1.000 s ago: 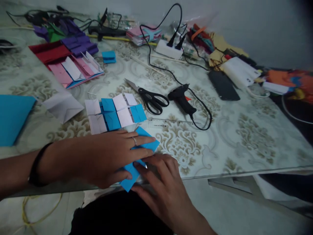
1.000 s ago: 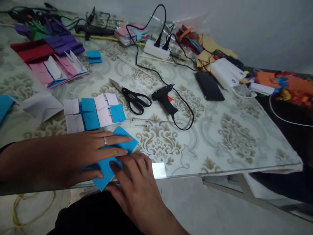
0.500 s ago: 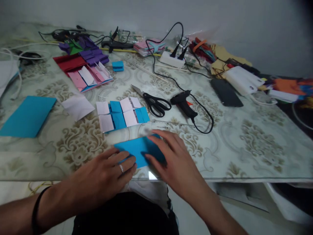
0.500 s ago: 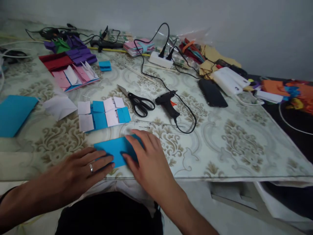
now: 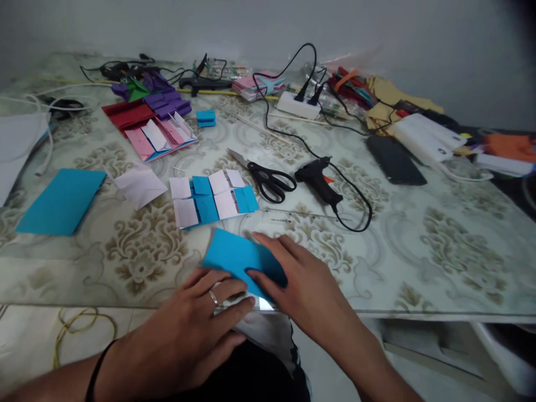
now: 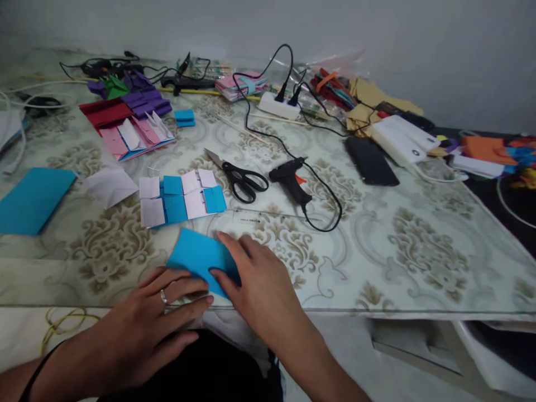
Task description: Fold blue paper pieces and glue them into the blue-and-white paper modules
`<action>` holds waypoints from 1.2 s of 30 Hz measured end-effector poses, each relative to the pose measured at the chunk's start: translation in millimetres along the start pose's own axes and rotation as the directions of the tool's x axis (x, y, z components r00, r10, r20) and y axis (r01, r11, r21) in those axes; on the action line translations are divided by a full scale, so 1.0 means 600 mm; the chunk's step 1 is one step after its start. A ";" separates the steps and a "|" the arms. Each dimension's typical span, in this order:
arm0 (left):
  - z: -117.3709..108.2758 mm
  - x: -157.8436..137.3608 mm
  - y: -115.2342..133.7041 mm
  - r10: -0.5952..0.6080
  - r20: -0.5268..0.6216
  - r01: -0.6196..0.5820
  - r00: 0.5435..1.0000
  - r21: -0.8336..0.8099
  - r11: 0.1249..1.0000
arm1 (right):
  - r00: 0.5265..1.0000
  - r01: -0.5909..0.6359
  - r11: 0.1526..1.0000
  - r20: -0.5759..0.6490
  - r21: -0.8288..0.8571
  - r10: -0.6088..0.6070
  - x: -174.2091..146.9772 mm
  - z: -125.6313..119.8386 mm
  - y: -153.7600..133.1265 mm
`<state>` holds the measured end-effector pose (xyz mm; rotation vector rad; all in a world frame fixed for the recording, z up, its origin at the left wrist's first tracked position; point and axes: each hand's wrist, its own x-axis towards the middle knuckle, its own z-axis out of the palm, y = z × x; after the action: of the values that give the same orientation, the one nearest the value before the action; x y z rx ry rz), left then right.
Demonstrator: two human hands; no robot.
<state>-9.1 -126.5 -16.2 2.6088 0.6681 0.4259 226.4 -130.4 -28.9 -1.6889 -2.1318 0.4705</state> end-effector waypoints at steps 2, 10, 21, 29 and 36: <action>0.014 0.002 -0.005 -0.018 -0.011 0.018 1.000 0.038 0.999 | 1.000 -0.007 0.996 -0.022 0.088 0.009 -0.017 -0.003 0.000; 0.002 0.014 -0.030 0.011 0.011 -0.011 1.000 0.026 1.000 | 0.991 0.130 0.984 -0.045 0.120 -0.125 -0.071 -0.013 0.002; -0.031 0.039 -0.079 0.195 0.222 -0.190 0.956 -0.043 0.981 | 0.951 0.304 0.948 -0.089 0.097 -0.296 -0.043 -0.036 0.035; -0.053 0.043 -0.098 0.275 0.296 -0.252 0.915 -0.112 0.961 | 0.912 0.406 0.910 0.031 0.078 -0.410 -0.015 -0.023 0.046; -0.061 0.059 -0.077 0.286 0.231 -0.250 0.930 -0.172 0.953 | 0.920 0.383 0.921 0.058 0.065 -0.387 -0.034 -0.021 0.039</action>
<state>-11.3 -59.8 0.8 2.5654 0.1876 0.2025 256.6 -144.8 -31.0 -1.1932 -2.4029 0.4665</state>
